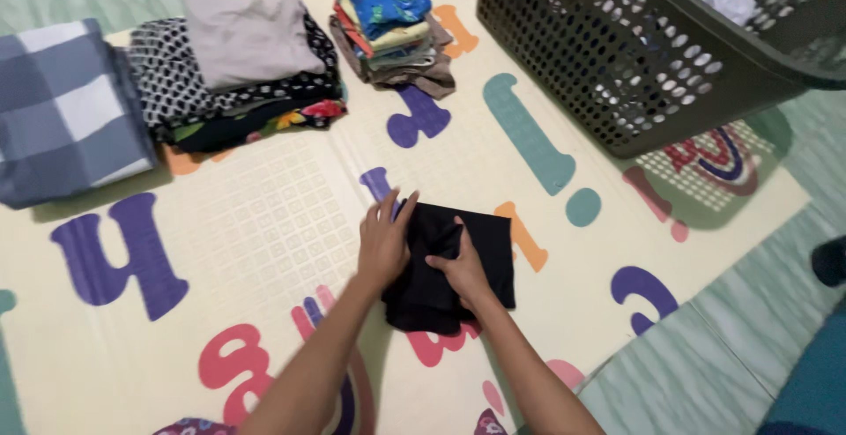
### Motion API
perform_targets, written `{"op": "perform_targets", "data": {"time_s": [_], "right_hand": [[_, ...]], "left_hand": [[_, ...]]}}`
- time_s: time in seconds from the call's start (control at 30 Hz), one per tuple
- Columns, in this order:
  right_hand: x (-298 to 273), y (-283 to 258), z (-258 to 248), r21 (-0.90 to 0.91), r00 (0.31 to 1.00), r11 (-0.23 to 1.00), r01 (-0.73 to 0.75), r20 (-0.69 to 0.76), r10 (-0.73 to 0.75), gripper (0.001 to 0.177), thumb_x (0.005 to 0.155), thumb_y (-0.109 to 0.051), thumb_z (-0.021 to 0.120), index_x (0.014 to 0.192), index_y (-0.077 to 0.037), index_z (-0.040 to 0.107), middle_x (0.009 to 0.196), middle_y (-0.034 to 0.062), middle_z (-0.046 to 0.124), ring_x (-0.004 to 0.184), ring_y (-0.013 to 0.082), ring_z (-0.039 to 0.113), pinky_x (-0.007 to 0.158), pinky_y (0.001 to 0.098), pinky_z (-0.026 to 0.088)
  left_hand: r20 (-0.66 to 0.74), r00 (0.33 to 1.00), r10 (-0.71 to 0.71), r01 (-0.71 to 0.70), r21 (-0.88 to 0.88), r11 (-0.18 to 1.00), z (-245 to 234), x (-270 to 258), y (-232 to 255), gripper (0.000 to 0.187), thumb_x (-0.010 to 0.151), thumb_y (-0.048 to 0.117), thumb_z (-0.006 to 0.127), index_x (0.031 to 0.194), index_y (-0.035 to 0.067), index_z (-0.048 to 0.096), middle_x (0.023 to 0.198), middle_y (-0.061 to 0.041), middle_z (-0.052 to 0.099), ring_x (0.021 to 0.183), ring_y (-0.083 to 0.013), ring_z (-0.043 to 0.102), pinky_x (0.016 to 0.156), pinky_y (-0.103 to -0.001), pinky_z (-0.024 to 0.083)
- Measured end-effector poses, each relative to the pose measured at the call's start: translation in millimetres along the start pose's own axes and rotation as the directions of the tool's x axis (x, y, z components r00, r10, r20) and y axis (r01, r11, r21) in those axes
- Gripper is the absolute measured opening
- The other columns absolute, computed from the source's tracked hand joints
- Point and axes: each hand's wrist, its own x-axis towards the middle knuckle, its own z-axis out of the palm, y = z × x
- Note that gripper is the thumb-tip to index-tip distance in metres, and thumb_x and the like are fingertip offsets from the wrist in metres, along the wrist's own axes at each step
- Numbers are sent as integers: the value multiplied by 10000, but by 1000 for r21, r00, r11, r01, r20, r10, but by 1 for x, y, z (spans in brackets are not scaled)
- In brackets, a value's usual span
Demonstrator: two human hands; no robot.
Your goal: The person folds several pieces of clothing one by one on a colorful floor mat. They pick up each item from a laundry basket, lay it flat, fold it neatly, and place it into a growing stack. Items include a patterned shirt, a yellow onesie, blue pants, a black top, and a white shirt.
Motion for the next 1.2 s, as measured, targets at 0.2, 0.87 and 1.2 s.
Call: {"op": "perform_targets", "data": {"time_s": [0.2,0.87,1.2], "right_hand": [[-4,20,-1,243,997,970,-4,-74,22,810,845,8,711,1562,-93,349,1360,128,633,1183,232,636,979,362,541],[-19,28,-4,-413,933,839,354,91,-349,646,1060,-465,360,1570,-69,392,1638,125,406,1542,256,314,1247,454,150],[-3,31,-125,555,939,813,-176,-153,307,761,1000,-632,410,1382,-2,602,1255,144,687,1112,246,655,994,390,502]], "left_hand": [[288,957,-37,62,-78,995,41,73,-14,250,935,343,743,1029,118,693,1278,-72,679,1323,-327,565,1131,-534,377],[299,819,-490,517,-14,856,11,-6,42,427,911,388,654,945,-37,675,946,-295,672,822,-462,694,726,-537,570],[321,916,-240,317,-214,924,44,-2,178,503,864,375,730,1091,-42,562,1131,-310,536,905,-473,659,729,-550,561]]}}
